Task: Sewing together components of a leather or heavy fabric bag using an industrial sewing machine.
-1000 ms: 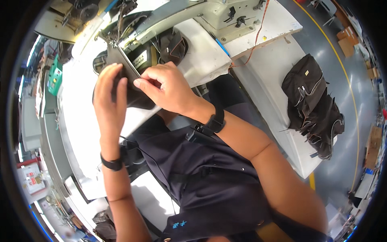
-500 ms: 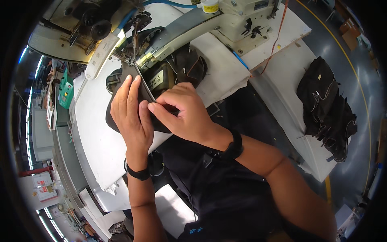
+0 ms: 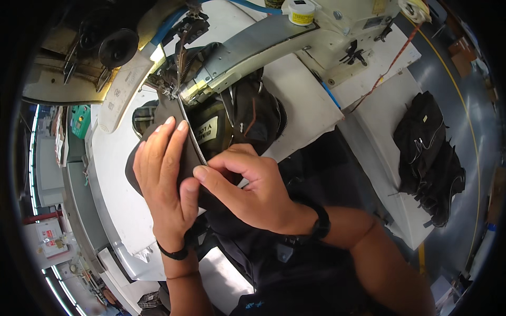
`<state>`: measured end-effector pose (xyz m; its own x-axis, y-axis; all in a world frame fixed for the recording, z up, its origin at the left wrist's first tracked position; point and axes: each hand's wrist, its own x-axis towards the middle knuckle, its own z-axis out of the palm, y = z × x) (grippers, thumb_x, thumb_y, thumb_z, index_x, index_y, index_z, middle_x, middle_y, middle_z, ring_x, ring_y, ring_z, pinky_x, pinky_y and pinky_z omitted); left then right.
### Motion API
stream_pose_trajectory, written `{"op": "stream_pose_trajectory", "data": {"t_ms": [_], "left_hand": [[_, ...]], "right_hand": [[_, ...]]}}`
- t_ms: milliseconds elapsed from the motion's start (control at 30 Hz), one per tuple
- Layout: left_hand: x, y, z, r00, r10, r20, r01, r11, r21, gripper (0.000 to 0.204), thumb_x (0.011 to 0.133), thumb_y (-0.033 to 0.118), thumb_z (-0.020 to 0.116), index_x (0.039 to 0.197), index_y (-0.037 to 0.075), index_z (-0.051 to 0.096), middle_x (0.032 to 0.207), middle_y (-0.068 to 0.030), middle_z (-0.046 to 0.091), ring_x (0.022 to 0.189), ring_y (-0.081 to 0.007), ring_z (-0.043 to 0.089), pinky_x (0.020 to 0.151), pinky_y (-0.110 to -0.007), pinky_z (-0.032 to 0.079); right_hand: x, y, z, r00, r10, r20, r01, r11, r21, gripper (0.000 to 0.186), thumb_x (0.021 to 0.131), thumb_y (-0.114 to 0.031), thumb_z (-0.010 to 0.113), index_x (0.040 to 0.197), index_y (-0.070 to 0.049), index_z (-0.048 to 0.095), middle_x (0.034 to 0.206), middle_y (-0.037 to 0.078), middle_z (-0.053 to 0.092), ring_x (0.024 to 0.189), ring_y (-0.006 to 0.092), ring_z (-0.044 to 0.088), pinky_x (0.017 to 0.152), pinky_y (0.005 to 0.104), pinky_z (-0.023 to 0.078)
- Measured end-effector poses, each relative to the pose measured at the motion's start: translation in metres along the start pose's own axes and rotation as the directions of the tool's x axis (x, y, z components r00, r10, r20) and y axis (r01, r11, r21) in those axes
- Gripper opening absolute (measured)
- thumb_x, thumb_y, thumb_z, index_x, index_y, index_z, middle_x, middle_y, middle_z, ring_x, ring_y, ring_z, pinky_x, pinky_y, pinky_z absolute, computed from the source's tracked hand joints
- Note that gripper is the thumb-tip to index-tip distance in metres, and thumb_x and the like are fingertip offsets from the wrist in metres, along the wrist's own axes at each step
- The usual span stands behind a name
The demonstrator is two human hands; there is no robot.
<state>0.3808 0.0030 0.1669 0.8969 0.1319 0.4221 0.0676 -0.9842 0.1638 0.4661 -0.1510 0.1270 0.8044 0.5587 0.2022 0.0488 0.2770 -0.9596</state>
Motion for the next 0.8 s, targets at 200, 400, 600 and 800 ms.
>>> {"op": "stream_pose_trajectory", "data": {"t_ms": [200,400,600,800], "left_hand": [[-0.001,0.001,-0.013,0.991,0.001,0.132,-0.001,1.0,0.002,0.076,0.096,0.071,0.05,0.149,0.017,0.06,0.154,-0.0189,0.051,0.14,-0.0368,0.049,0.122,-0.052,0.024],[0.001,-0.002,-0.015,0.984,-0.009,0.176,0.008,1.0,0.007,0.071,0.098,0.067,0.05,0.151,0.02,0.059,0.155,-0.0184,0.05,0.14,-0.0366,0.048,0.121,-0.053,0.024],[0.006,-0.004,-0.016,0.982,0.001,0.19,-0.006,1.0,0.021,0.07,0.097,0.065,0.054,0.151,0.02,0.059,0.156,-0.0183,0.049,0.14,-0.0369,0.048,0.121,-0.054,0.025],[0.015,-0.018,-0.009,0.988,0.02,0.15,-0.021,1.0,0.006,0.065,0.095,0.055,0.063,0.148,0.019,0.06,0.154,-0.0149,0.052,0.14,-0.0368,0.049,0.118,-0.056,0.027]], "right_hand": [[-0.001,0.0,-0.004,0.997,0.067,0.029,-0.068,0.996,0.056,0.015,0.095,-0.013,0.078,0.09,0.0,0.073,0.076,0.003,0.064,0.074,0.0105,0.055,0.071,0.0269,0.044],[0.001,0.004,-0.003,0.996,0.069,0.054,-0.073,0.995,0.069,0.015,0.095,-0.012,0.078,0.09,0.0,0.073,0.075,0.002,0.063,0.074,0.0099,0.053,0.07,0.0267,0.044],[0.005,0.004,-0.003,0.994,0.101,0.049,-0.106,0.988,0.113,0.014,0.097,-0.012,0.076,0.09,0.001,0.074,0.075,0.0,0.064,0.073,0.0054,0.053,0.063,0.0244,0.042],[0.02,0.008,0.003,0.982,0.189,0.029,-0.191,0.972,0.133,0.019,0.1,-0.014,0.073,0.092,0.002,0.075,0.071,-0.005,0.061,0.069,-0.0002,0.05,0.057,0.0214,0.037]]}}
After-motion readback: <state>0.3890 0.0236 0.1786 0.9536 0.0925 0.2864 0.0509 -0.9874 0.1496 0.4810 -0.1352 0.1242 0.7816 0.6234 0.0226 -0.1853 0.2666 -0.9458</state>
